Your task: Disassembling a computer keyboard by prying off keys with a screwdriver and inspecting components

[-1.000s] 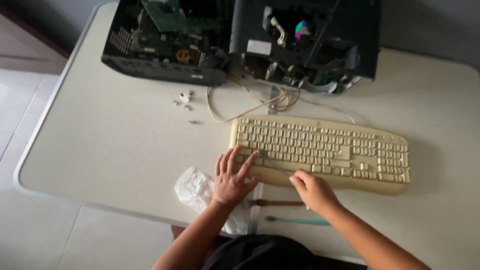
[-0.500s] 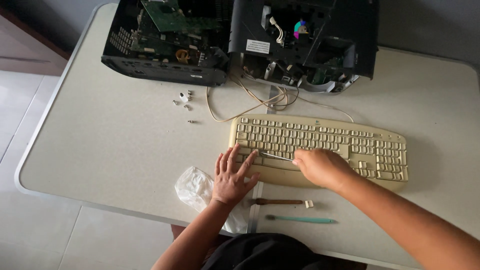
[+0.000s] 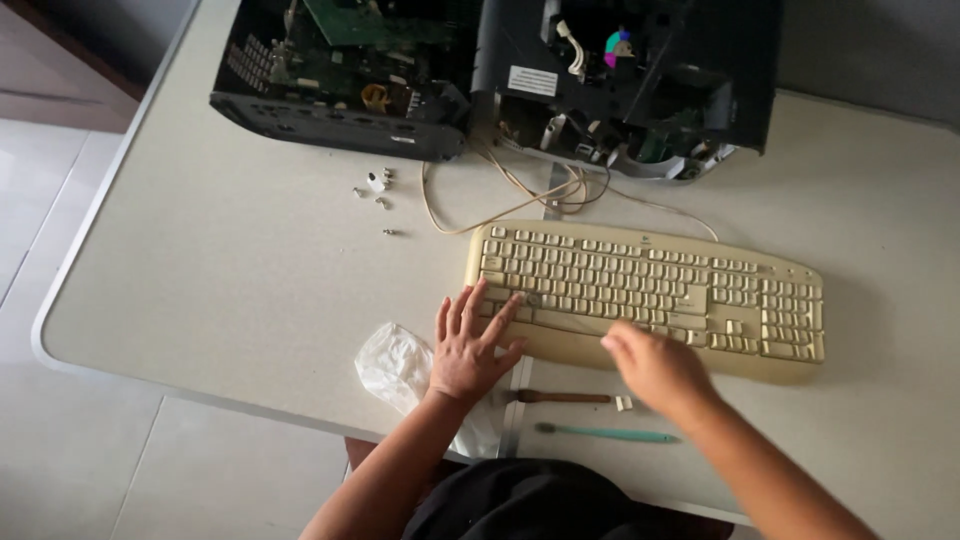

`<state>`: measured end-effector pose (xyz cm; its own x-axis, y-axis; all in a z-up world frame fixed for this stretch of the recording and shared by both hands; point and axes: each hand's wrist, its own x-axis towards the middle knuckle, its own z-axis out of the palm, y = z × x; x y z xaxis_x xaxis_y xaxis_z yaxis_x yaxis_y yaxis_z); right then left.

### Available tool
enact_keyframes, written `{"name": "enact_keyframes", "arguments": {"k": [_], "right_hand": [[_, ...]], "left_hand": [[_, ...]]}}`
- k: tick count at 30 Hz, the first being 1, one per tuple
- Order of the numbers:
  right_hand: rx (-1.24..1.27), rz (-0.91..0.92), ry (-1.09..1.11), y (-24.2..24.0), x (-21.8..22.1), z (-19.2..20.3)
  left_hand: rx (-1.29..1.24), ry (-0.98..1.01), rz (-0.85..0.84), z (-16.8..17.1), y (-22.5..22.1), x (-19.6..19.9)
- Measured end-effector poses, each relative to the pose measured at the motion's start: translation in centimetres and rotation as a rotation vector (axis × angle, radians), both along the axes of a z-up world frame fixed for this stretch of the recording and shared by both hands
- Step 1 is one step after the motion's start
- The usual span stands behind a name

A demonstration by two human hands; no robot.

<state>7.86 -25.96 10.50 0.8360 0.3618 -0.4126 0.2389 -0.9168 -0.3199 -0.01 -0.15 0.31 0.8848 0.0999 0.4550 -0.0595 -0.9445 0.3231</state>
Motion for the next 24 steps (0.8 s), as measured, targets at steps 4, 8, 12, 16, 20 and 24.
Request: {"name": "enact_keyframes", "arguments": {"k": [4,8,12,16,20,24], "right_hand": [[0.032,-0.007,-0.014,-0.9,-1.9,-2.9],[0.101,-0.112,-0.077,-2.8,-4.2,-4.0],[0.147,-0.188,-0.040,-4.2,-5.1,-3.9],[0.152,-0.051,-0.227,-3.6,-2.7,-3.2],[0.102,0.109,-0.398,-2.4,2.3,-4.1],[0.051,0.312,-0.512,-0.7,5.8,-3.5]], "left_hand": [[-0.018,0.015,0.006,-0.2,0.1,0.2],[-0.037,0.095,-0.027,-1.0,0.5,-0.1],[-0.074,0.102,-0.054,-0.9,0.7,0.0],[-0.272,0.040,0.004,-2.0,1.2,1.1],[-0.402,0.103,0.072,1.2,0.3,3.1],[-0.362,0.066,0.093,-0.7,-0.3,5.1]]}}
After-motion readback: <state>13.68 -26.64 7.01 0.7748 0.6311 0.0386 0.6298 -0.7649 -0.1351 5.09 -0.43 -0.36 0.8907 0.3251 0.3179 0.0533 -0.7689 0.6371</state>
